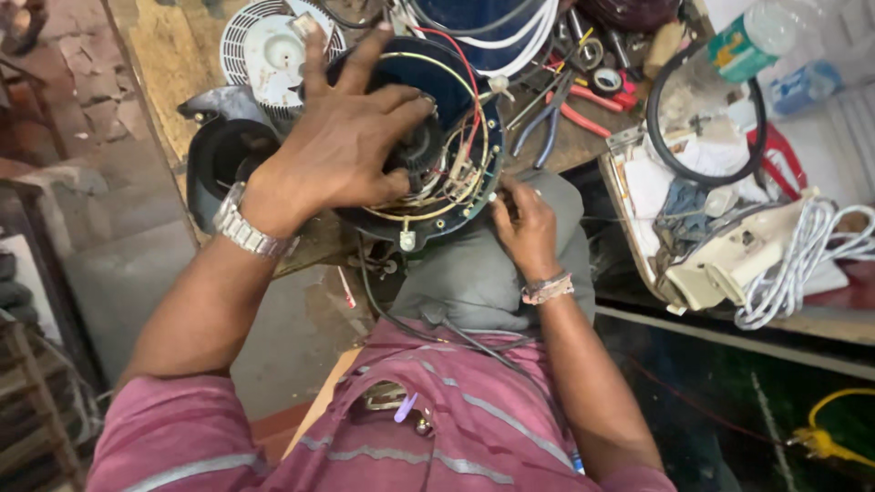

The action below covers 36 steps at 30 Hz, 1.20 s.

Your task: The person disassembles a small fan motor, inspects the internal wiring and components, and uses a screwdriver to adjust parts. They then reassemble the fan housing and test the motor by spinning the blades.

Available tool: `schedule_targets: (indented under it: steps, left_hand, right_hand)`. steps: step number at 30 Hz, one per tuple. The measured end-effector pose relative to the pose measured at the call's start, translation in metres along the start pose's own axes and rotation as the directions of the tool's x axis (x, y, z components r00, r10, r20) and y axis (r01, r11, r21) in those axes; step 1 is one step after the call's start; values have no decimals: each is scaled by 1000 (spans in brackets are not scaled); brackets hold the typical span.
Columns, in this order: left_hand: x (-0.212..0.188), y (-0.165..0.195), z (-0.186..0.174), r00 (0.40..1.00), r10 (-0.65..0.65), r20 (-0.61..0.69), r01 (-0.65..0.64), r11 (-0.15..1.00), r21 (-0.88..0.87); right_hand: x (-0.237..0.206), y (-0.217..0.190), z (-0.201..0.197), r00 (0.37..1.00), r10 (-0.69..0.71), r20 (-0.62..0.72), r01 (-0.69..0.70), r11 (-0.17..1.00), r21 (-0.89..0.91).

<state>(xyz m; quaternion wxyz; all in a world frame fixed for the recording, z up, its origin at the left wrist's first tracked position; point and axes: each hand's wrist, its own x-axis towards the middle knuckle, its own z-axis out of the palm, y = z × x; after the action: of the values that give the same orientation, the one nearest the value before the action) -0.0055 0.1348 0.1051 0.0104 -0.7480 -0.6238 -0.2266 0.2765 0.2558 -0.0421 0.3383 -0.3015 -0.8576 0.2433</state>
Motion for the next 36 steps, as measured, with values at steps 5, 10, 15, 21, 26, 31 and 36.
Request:
schedule_targets:
  steps: [5,10,15,21,26,31,36]
  left_hand:
    - [2,13,4,999,0,-44,4,997,80]
    - [0,8,8,998,-12,-69,14,999,38]
    - [-1,-9,23,990,-99,-96,95,995,-44]
    - [21,-33,24,981,-153,-118,140,984,-108]
    - [28,-33,26,981,-173,-88,161,978,-130]
    - [28,-30,31,980,-158,-125,144,983,-113]
    - [31,-26,34,980,-160,-122,148,984,-102]
  right_hand:
    - [-1,2,-2,997,-70,-10,70,996,-53]
    - [-1,6,-7,999,-52,7,51,994,94]
    - [3,-1,13,995,-95,31,88,980,178]
    - [15,6,37,959,187,212,-281,696,661]
    - [15,23,39,976,95,197,-212,635,743]
    - [13,30,38,966,76,247,-249,530,811]
    - [14,26,28,968,81,236,-237,590,772]
